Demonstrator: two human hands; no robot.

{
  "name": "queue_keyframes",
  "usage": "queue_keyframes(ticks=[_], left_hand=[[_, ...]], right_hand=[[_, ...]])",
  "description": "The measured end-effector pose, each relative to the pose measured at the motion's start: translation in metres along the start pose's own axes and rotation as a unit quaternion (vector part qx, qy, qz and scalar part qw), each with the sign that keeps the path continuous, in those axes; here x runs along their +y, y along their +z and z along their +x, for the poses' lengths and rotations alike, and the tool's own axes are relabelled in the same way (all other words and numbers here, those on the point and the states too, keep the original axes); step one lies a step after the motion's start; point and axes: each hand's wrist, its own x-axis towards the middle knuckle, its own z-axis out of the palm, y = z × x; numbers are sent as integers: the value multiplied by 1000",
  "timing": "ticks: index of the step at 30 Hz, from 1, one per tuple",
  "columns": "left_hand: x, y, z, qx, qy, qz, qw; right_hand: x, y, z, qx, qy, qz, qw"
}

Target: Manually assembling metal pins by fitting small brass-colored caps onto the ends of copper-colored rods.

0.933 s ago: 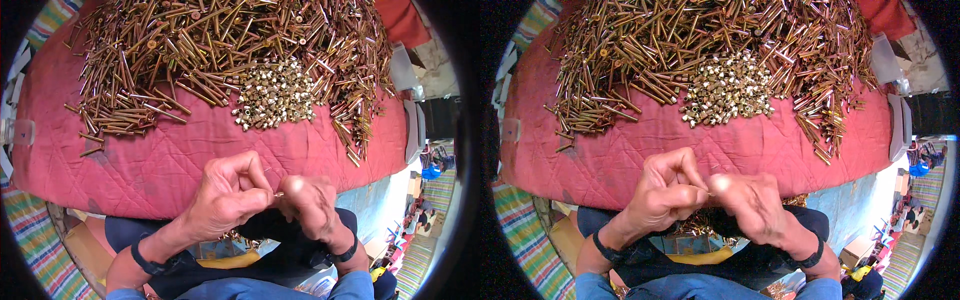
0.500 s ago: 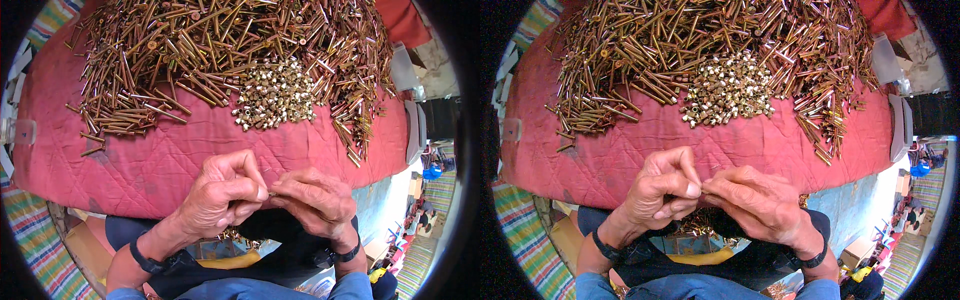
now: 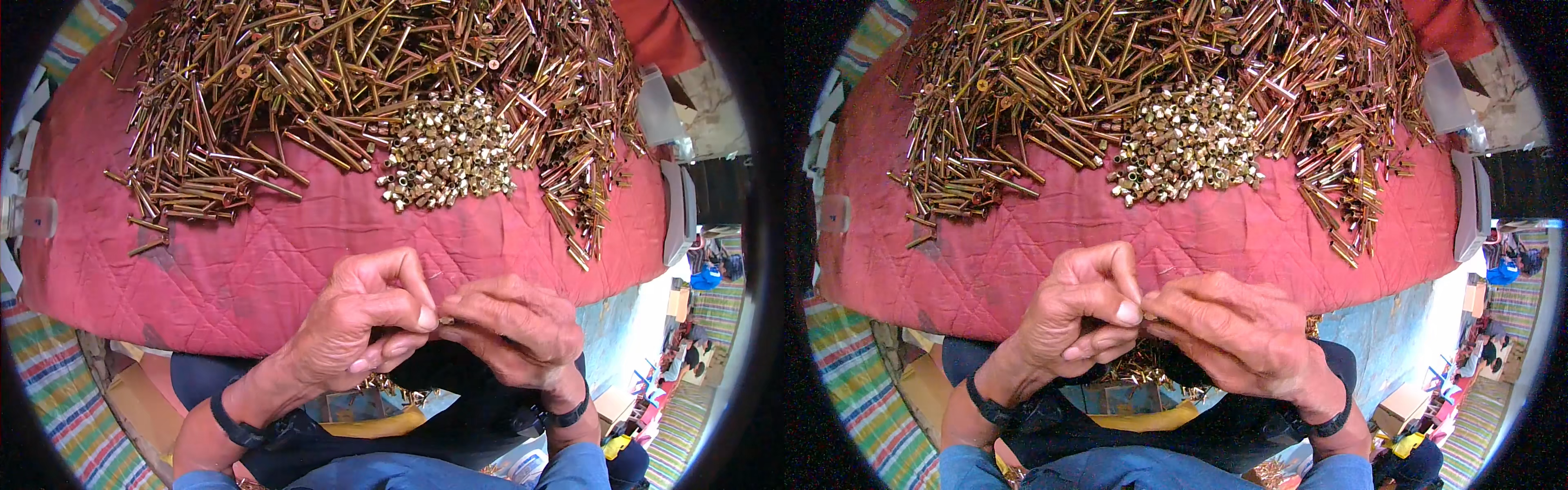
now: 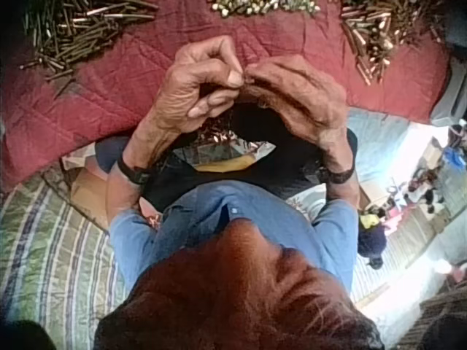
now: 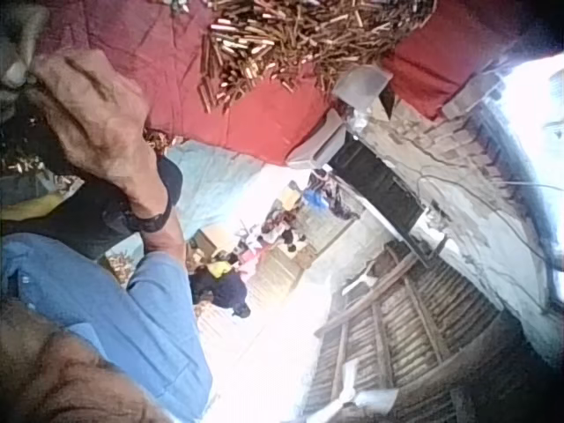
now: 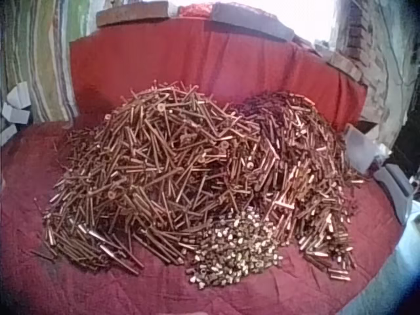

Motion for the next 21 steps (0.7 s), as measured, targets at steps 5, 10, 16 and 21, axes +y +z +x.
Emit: queue_keyframes(ticks=[5,10,16,21], left_hand=[[0,0,-1,3,-23,13,1000],[1,-2,1,-8,-21,-4,1000],[8,2,-4,-60,-101,125,985],[28,6,-24,-289,10,693,660]], right_hand=[[-4,-2,-4,-69,11,-37,997],[-3,8,0,14,4,17,1000],[5,-2,-8,-69,-15,40,997],[9,-33,-4,59,139,-18,988]])
